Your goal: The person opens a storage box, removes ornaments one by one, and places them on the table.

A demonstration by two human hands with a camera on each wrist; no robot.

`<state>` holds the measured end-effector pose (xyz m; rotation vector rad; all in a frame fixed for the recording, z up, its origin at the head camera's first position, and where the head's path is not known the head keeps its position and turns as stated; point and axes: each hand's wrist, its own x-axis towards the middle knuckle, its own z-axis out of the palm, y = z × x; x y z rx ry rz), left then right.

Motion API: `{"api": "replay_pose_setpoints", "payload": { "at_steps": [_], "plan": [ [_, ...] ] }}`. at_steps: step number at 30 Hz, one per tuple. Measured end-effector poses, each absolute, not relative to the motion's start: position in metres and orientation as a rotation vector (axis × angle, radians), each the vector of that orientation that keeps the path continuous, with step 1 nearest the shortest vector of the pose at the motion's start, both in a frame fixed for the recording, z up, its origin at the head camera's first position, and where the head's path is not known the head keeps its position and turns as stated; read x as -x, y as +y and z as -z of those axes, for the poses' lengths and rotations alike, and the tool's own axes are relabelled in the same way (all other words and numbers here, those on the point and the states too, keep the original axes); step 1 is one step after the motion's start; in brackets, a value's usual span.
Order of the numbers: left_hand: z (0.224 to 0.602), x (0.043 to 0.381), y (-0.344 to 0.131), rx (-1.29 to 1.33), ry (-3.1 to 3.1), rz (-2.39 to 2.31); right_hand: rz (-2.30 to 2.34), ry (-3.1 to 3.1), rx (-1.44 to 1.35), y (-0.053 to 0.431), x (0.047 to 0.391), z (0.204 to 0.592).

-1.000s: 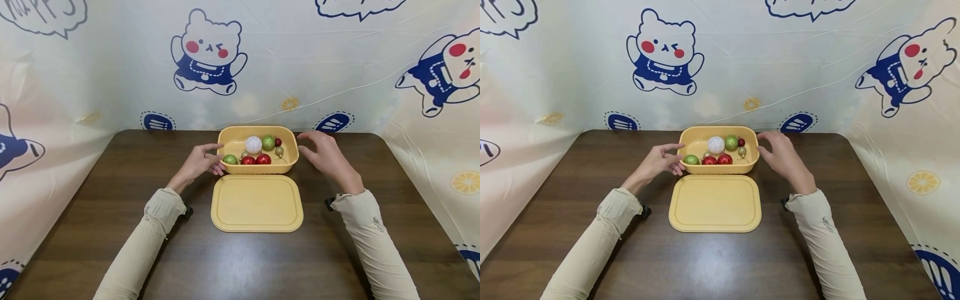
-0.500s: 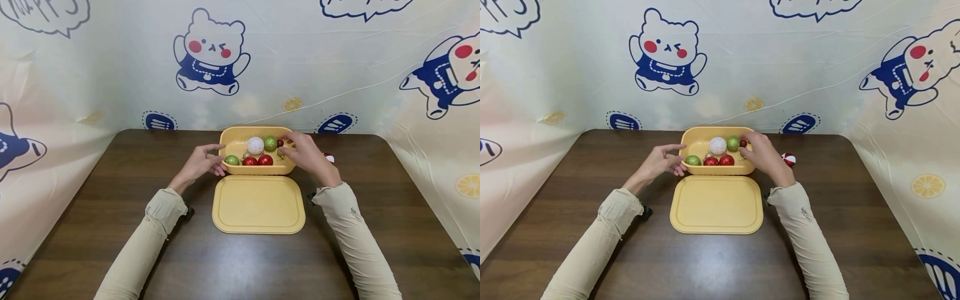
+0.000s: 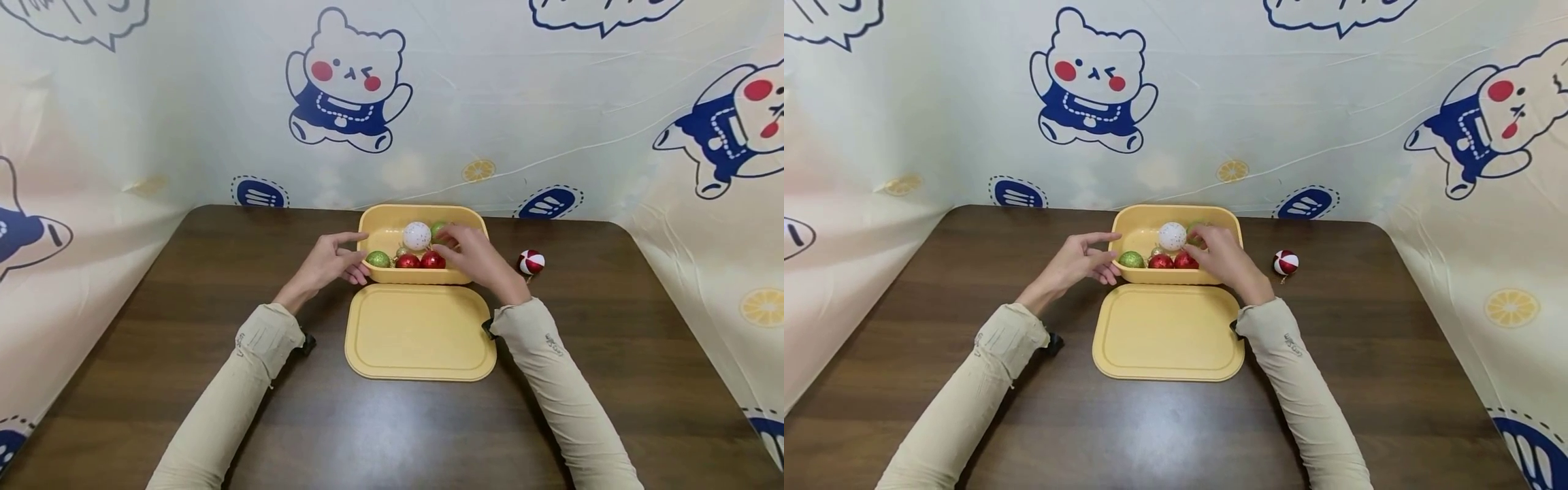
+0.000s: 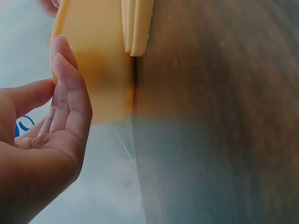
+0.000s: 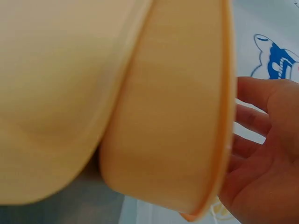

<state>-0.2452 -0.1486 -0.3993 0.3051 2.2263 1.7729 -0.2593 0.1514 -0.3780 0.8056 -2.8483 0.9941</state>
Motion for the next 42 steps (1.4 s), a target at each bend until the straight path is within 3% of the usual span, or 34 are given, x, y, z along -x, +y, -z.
{"api": "replay_pose_setpoints", "payload": {
  "at_steps": [42],
  "plan": [
    [0.399, 0.245, -0.146, -0.29, 2.235, -1.789, -0.975, -2.956, -0.774, 0.151, 0.267, 0.398]
  ]
}}
